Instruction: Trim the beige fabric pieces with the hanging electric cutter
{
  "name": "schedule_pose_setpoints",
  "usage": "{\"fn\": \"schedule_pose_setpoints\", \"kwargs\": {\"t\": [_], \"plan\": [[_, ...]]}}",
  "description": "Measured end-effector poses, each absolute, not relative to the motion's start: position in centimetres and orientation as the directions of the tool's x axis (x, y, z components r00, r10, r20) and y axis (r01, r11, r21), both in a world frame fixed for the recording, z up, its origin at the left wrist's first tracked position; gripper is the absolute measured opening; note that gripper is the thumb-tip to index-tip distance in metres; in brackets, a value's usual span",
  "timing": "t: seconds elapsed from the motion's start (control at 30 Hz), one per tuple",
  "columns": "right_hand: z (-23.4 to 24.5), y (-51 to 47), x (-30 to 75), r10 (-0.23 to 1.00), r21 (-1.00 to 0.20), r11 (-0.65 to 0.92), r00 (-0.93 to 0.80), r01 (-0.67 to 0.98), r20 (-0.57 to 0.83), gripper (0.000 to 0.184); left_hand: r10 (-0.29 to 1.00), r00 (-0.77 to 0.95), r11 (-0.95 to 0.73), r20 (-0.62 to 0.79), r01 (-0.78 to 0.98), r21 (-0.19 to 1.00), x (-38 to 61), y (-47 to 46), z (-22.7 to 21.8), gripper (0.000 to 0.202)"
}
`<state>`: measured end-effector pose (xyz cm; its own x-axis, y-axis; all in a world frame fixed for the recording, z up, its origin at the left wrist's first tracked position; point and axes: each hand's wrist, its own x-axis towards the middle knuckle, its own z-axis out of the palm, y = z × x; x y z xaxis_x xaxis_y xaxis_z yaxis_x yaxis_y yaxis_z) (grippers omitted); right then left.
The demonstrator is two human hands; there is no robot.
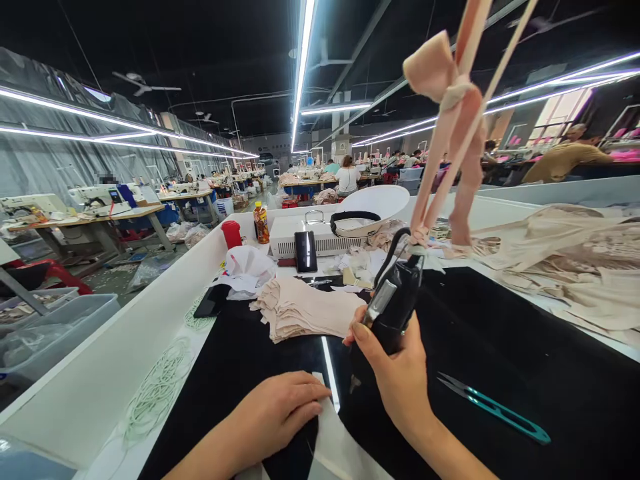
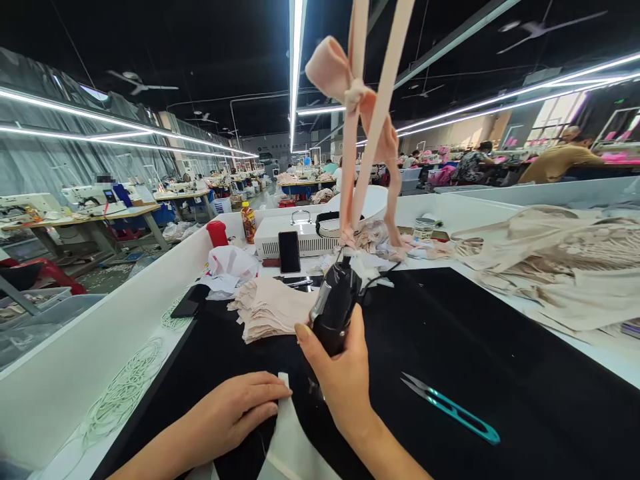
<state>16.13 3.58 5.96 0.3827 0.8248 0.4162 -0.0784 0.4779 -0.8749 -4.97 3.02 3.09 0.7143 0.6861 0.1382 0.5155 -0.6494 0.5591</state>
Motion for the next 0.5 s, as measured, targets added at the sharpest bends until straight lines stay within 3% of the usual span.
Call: {"fn": "schedule_pose_setpoints", "kwargs": {"t": [0.13,0.23,0.33,0.4,0.43,0.5], "plan": [[6.0,3.8,18.2,0.852,-0.888,0.459,0.283,0.003,0.441,0.037,0.741,0.637,-0.642,0.212,0.582,0.499,-4.5,3.9,1.5,0.028],[5.7,4.2,20.1,0.844,-0.886,0.445,0.270,0.132,0.464,0.046,0.695,0.683,-0.716,0.225,0.630,0.300,-4.2,4.6,0.5,0.031],[5.1,3.9,22.1,0.642,-0.787,0.569,0.468,0.239,0.607,0.054,0.644,0.724,-0.757,0.247,0.651,0.064,-3.7,5.0,-0.1,0.025],[4.4,3.0,23.1,0.448,-0.662,0.696,0.551,0.279,0.703,0.041,0.627,0.727,-0.758,0.281,0.652,0.004,-3.4,5.0,-0.2,0.017],[4.0,2.5,23.4,0.412,-0.612,0.738,0.528,0.285,0.743,0.031,0.618,0.728,-0.762,0.296,0.648,-0.002,-3.3,5.0,-0.2,0.015],[3.0,1.7,23.5,0.510,-0.599,0.759,0.340,0.256,0.790,0.011,0.601,0.732,-0.772,0.321,0.635,-0.005,-2.8,4.7,0.4,0.018]]}}
